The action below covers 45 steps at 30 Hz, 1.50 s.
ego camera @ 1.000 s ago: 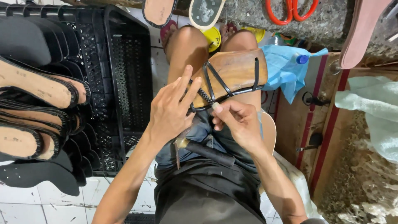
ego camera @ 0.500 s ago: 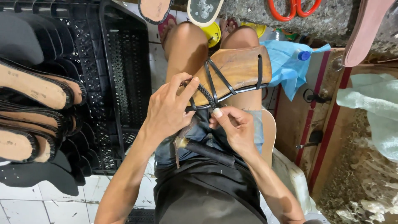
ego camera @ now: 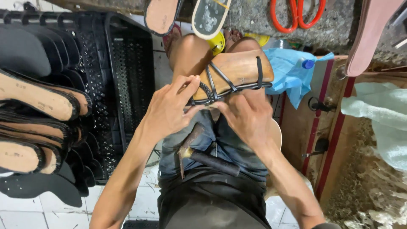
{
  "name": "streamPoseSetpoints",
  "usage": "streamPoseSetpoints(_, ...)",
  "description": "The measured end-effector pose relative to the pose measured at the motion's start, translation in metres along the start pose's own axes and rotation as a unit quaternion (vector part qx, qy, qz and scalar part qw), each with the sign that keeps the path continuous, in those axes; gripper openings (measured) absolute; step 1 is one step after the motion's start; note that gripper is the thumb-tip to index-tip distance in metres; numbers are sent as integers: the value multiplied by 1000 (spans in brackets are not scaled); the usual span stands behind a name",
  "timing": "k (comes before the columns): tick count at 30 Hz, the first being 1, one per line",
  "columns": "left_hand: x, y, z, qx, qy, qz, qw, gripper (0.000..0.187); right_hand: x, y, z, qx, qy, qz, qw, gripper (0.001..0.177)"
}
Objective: The person is lasting a sandal by stretching the upper material over a wooden last and securing it using a hammer and scissors.
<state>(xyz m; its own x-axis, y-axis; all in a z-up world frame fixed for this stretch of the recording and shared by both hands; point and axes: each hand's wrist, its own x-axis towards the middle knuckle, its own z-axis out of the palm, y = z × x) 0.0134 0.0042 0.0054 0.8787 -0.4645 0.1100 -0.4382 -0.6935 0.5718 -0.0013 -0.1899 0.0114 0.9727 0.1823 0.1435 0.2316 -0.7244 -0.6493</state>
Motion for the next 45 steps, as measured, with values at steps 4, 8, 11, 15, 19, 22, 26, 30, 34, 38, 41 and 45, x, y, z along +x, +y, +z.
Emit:
streamPoseSetpoints(4, 0, 1, 7, 17, 6, -1, 1000, 49, 22, -7, -9, -195, 34, -203, 959, 27)
streamPoseSetpoints(8, -2, -5, 21, 78, 37, -2, 996, 52, 27, -2, 4, -118, 19, -235, 965, 27)
streamPoseSetpoints(11, -1, -2, 18, 93, 58, 6, 994, 48, 27, -8, 5, -98, 46, -229, 967, 25)
streamPoseSetpoints(15, -1, -6, 21, 106, 97, 44, 989, 52, 26, 1, -5, -96, 40, -225, 969, 29)
streamPoseSetpoints(19, -8, 14, 3, 178, 196, 150, 952, 29, 29, 1, -38, 13, 10, -237, 971, 49)
streamPoseSetpoints(22, -7, 39, -21, 185, 271, 215, 920, 13, 15, 12, -57, 65, -37, -157, 985, 50)
streamPoseSetpoints(26, -20, 51, -29, -53, 297, 112, 947, 23, -28, 46, -46, 200, -69, 59, 976, 30)
streamPoseSetpoints(30, -30, 59, 4, -419, 246, -82, 870, 71, -72, 26, -13, 301, 73, 164, 937, 30)
streamPoseSetpoints(34, -22, 62, 12, -460, 67, -122, 877, 74, -83, -3, 5, 278, 28, 168, 945, 15)
streamPoseSetpoints(38, -2, 44, -2, 93, -64, -51, 992, 85, -76, -52, -6, 70, -194, -35, 978, 29)
streamPoseSetpoints(41, 17, 20, 44, 304, 48, 56, 950, 68, -115, -31, 34, -100, -313, -50, 943, 40)
streamPoseSetpoints(45, 22, 20, 44, 304, -9, 52, 951, 95, -85, -40, -13, 18, -348, 29, 937, 35)
